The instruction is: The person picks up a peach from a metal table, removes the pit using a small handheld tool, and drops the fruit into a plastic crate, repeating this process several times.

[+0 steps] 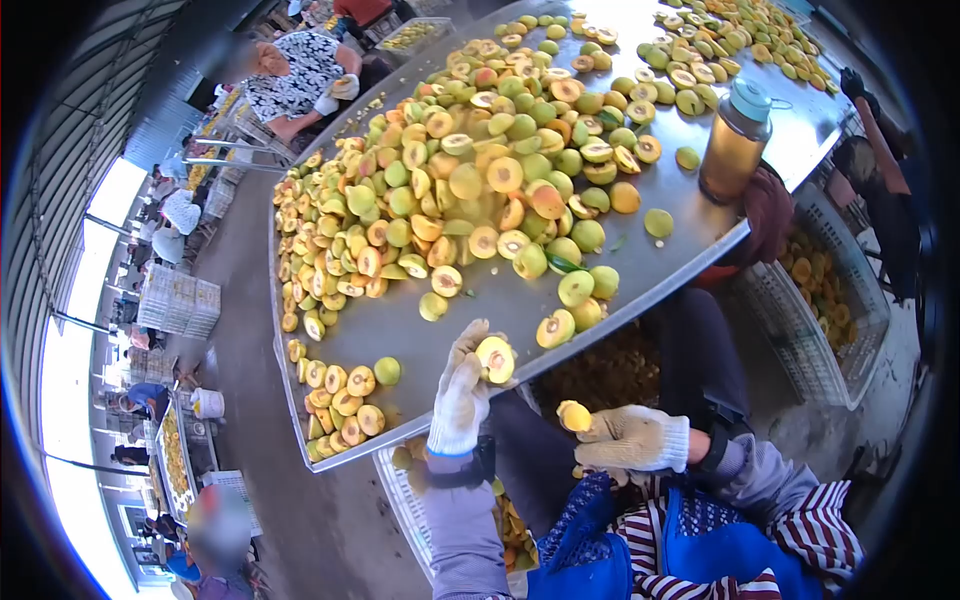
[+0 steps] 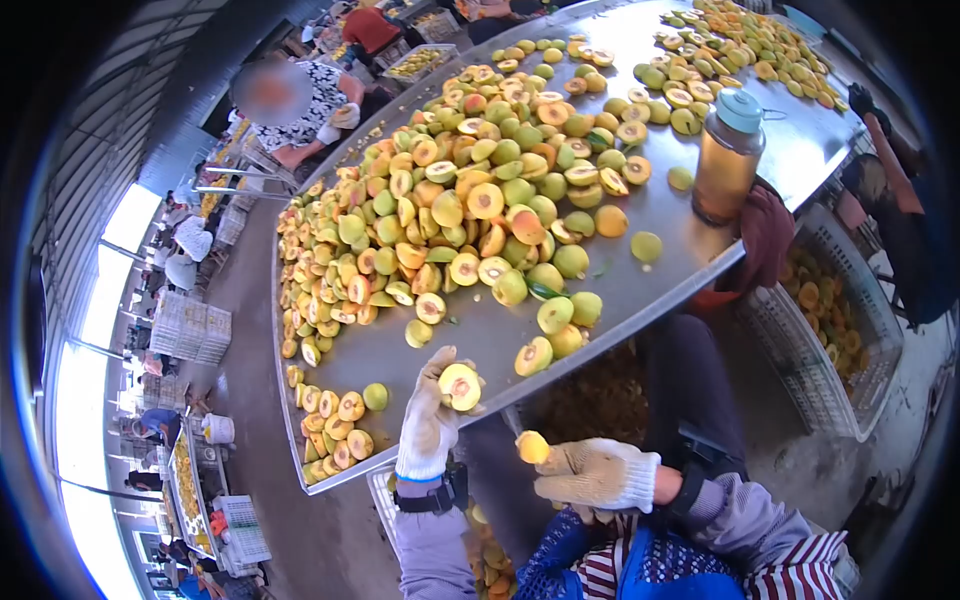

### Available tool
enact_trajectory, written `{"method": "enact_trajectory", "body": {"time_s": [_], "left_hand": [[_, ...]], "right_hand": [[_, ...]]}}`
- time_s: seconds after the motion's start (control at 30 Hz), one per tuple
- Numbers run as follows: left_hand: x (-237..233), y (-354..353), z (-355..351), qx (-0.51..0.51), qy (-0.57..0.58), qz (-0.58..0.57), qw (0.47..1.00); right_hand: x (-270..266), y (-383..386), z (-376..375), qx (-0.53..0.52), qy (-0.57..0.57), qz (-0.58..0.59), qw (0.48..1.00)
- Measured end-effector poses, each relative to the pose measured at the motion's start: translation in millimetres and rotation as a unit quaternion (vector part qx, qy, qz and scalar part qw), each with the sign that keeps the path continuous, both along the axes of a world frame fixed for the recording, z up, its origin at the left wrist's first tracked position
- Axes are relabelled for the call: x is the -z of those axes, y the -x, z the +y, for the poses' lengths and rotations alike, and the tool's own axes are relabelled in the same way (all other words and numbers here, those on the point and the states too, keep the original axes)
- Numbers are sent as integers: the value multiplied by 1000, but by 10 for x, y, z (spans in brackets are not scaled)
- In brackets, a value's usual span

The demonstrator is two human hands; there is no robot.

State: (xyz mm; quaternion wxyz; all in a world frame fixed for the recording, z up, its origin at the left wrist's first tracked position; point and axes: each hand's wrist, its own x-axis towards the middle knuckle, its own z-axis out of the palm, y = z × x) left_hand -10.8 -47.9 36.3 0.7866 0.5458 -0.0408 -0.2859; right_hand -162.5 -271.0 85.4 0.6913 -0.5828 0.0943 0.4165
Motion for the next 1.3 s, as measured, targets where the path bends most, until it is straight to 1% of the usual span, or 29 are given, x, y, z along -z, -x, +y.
{"method": "enact_trajectory", "body": {"time_s": [0.03, 0.07, 0.1, 0.13, 0.17, 0.23, 0.27, 0.37, 0.4, 0.5, 0.53, 0.63, 0.7, 0.8, 0.9, 0.93, 1.03, 1.07, 1.13, 1.17, 1.23, 1.27, 1.3], "left_hand": [[-147, 166, -158, 26, 32, -5, 999], [-304, 342, -298, 50, 64, -12, 997], [-471, 528, -409, 79, -43, -94, 992], [-418, 586, -455, 59, -154, -158, 974], [-383, 627, -481, 37, -264, -223, 938], [-563, 648, -591, -63, -185, -98, 976], [-497, 641, -549, -60, -114, -54, 990], [-451, 771, -627, -64, 67, 15, 996], [-443, 812, -639, -53, 120, 41, 991], [-557, 938, -739, -57, 142, 57, 987], [-591, 987, -777, -83, 108, 35, 990], [-611, 1093, -785, -83, 64, 16, 994], [-625, 1159, -886, -127, 53, -22, 990], [-618, 1254, -981, -176, 50, -73, 980], [-602, 1335, -1058, -203, 63, -138, 967], [-596, 1355, -1077, -210, 69, -163, 962], [-597, 1360, -1116, -203, -8, -251, 946], [-625, 1343, -1073, -163, -29, -217, 962], [-712, 1300, -962, -81, -70, -146, 983], [-728, 1312, -976, -94, -71, -152, 981], [-746, 1337, -1012, -120, -75, -166, 976], [-701, 1364, -1056, -158, -40, -203, 965], [-672, 1344, -1072, -157, -35, -227, 960]], "right_hand": [[53, 2, 52, 12, 30, -35, 999], [258, 31, 119, 17, 94, -161, 982], [416, 80, 182, 21, 156, -284, 946], [178, 26, 128, -40, 210, -285, 935], [53, 33, 98, -15, 197, -239, 951], [-74, 48, 71, 34, 169, -153, 973], [147, 128, 104, 127, 38, -183, 974], [86, 196, 40, 122, 8, -188, 975], [64, 209, 42, 131, -28, -133, 982], [41, 223, 37, 107, 1, -161, 981], [21, 228, 36, 109, -2, -161, 981], [-57, 234, 13, 110, -3, -158, 981], [-91, 238, 6, 104, 7, -148, 983], [-156, 240, 24, 112, 26, -223, 968], [-174, 261, -4, 66, -68, -96, 991], [-209, 269, -20, 66, -95, -88, 989], [-258, 243, -98, 38, -106, -67, 991], [-221, 251, -102, 34, -109, -46, 992], [-223, 259, -99, 20, -94, -44, 994], [-229, 260, -93, 14, -87, -42, 995], [-216, 267, -86, 7, -116, -29, 993], [-165, 275, -84, 2, -137, -19, 990], [-131, 280, -89, -2, -158, -10, 987]]}}
